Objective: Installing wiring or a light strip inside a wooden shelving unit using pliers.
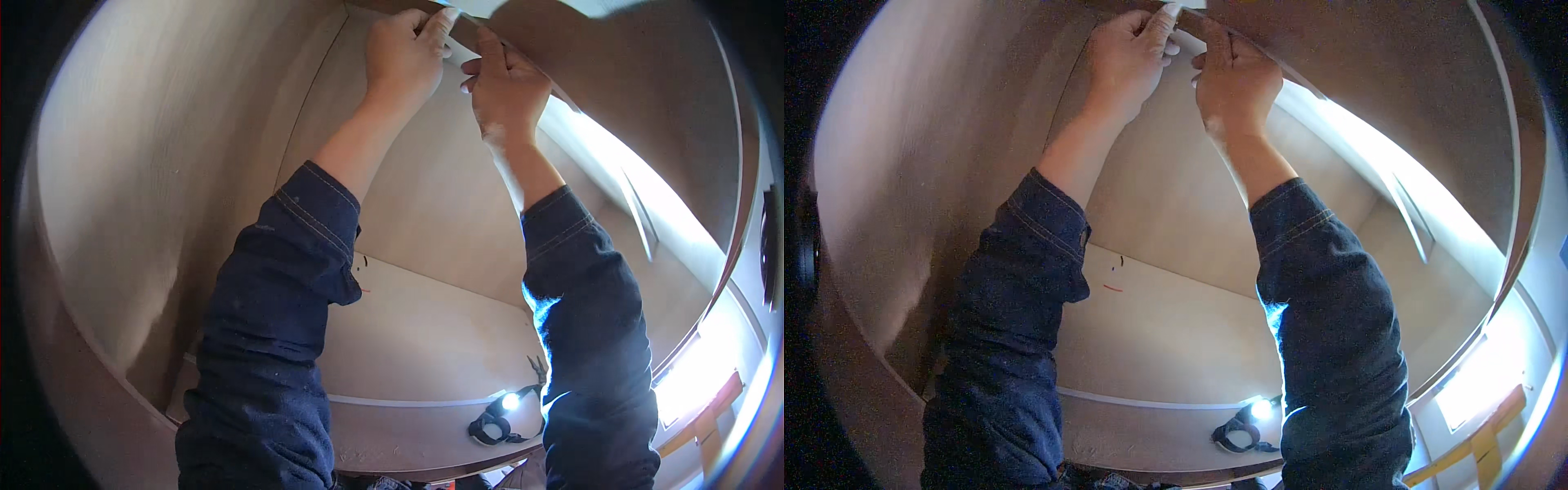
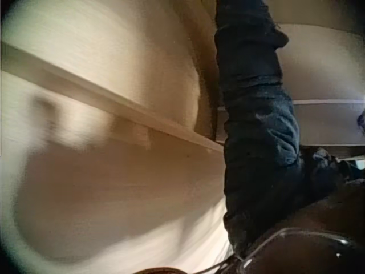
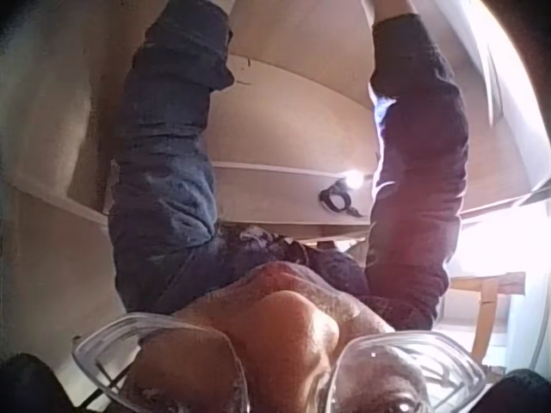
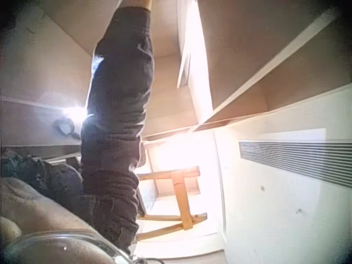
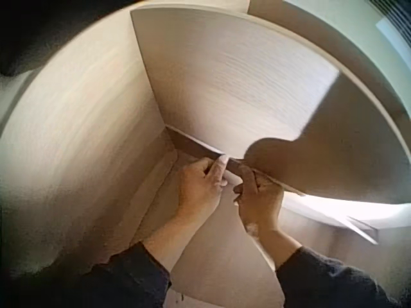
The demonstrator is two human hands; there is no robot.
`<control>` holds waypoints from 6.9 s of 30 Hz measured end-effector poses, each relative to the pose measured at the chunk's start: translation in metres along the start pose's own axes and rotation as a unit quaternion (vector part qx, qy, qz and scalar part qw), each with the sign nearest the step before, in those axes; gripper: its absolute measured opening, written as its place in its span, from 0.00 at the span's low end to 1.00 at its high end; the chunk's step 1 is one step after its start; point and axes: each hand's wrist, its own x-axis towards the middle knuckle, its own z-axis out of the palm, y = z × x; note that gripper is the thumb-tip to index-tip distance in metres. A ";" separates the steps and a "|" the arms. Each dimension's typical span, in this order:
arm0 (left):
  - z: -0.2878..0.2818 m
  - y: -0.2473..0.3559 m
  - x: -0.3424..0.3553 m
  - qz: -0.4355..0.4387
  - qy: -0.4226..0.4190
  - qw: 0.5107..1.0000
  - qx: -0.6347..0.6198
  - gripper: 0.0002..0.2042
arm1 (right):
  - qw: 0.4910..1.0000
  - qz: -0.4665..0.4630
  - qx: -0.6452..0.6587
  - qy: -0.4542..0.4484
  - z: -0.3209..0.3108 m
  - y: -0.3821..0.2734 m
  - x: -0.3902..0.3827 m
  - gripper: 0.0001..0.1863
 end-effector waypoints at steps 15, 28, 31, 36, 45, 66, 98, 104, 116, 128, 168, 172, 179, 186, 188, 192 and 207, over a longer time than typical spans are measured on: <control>-0.080 0.030 0.058 -0.025 -0.023 0.997 -0.075 0.13 | 0.990 0.058 0.121 -0.034 0.037 -0.090 0.010 0.18; -0.125 0.042 0.099 0.064 -0.026 0.993 0.097 0.10 | 0.879 -0.365 -0.297 0.070 -0.012 -0.086 0.003 0.09; -0.132 0.035 0.102 0.043 -0.038 0.995 0.077 0.09 | 0.772 -0.477 -0.409 0.094 -0.012 -0.080 0.003 0.14; -0.091 0.021 0.066 0.000 -0.050 0.999 0.005 0.09 | 0.807 -0.406 -0.428 0.026 -0.039 -0.032 -0.001 0.12; -0.040 0.032 0.038 0.056 -0.089 0.991 0.078 0.09 | 0.858 -0.414 -0.304 0.022 -0.086 0.006 0.009 0.09; 0.050 -0.055 0.024 0.315 0.171 0.924 -0.130 0.13 | 0.828 -0.420 -0.371 0.035 -0.096 0.012 0.004 0.08; 0.051 -0.047 -0.002 -0.019 -0.012 0.913 -0.406 0.11 | 0.829 -0.431 -0.355 0.034 -0.084 0.026 0.005 0.08; 0.060 -0.049 0.004 -0.041 0.004 0.952 -0.304 0.11 | 0.845 -0.427 -0.323 0.018 -0.086 0.032 0.006 0.07; 0.069 -0.047 0.000 -0.033 0.020 0.930 -0.365 0.12 | 0.847 -0.412 -0.335 0.019 -0.085 0.034 0.011 0.06; 0.063 -0.044 0.004 0.064 0.008 0.921 -0.384 0.15 | 0.822 -0.463 -0.330 0.040 -0.083 0.026 0.007 0.09; 0.078 -0.012 -0.005 0.021 -0.034 0.955 -0.295 0.15 | 0.838 -0.401 -0.354 0.104 -0.095 0.016 0.019 0.03; 0.078 -0.011 -0.007 0.013 -0.032 0.959 -0.283 0.16 | 0.836 -0.409 -0.347 0.112 -0.095 0.020 0.020 0.05; 0.078 -0.009 -0.008 0.004 -0.029 0.958 -0.286 0.16 | 0.836 -0.419 -0.336 0.110 -0.096 0.024 0.023 0.07; 0.082 0.001 -0.011 -0.029 -0.016 0.959 -0.282 0.15 | 0.838 -0.406 -0.348 0.106 -0.095 0.019 0.016 0.07; 0.082 0.004 -0.012 -0.038 -0.009 0.959 -0.282 0.15 | 0.835 -0.411 -0.350 0.104 -0.092 0.018 0.012 0.06; 0.084 0.006 -0.011 -0.042 -0.014 0.959 -0.281 0.14 | 0.845 -0.411 -0.328 0.097 -0.094 0.019 0.016 0.05; 0.080 0.003 -0.002 -0.050 -0.027 0.960 -0.276 0.10 | 0.864 -0.391 -0.304 0.093 -0.095 0.012 0.018 0.05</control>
